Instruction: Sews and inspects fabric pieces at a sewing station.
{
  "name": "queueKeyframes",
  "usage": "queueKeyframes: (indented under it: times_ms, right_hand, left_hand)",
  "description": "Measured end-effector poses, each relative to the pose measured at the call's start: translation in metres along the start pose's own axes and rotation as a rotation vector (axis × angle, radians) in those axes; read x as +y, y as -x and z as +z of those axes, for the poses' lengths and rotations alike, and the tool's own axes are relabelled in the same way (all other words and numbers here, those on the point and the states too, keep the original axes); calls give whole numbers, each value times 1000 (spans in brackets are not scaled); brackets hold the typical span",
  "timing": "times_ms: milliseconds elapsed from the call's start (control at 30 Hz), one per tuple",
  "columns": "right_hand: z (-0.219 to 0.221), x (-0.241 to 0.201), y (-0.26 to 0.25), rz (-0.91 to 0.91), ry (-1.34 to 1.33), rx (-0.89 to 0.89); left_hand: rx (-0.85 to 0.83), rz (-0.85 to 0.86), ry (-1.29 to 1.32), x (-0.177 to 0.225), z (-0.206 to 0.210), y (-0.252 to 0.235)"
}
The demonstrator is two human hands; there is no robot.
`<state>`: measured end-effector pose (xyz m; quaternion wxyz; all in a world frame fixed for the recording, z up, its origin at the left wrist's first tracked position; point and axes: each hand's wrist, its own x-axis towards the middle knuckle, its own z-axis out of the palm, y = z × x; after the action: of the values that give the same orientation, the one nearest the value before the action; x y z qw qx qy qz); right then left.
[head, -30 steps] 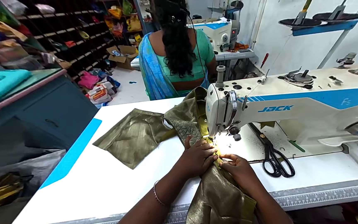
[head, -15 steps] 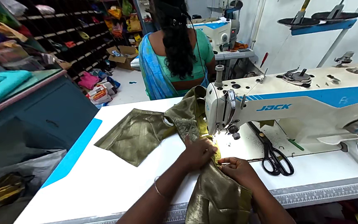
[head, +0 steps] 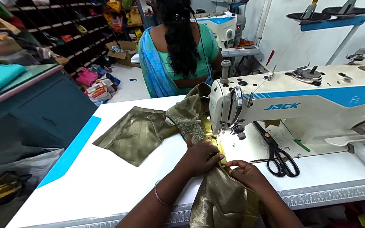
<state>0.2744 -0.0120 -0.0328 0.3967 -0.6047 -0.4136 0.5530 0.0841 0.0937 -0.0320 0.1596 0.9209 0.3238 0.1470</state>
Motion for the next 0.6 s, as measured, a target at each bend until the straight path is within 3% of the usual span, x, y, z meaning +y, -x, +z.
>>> queueKeyframes:
  times_ms: [67, 167, 300, 467, 600]
  right_hand:
    - [-6, 0, -2, 22, 222, -2]
    - [-13, -6, -3, -5, 456, 38]
    - [-20, -6, -29, -442, 728, 132]
    - [-33, 4, -75, -781, 903, -103]
    - [-32, 5, -74, -761, 911, -112]
  left_hand:
    - [22, 16, 2, 2, 0, 1]
    - [23, -200, -7, 21, -13, 2]
    - [-74, -615, 180, 58, -22, 5]
    - [-397, -591, 41, 99, -7, 9]
    - [-524, -579, 71, 104, -26, 6]
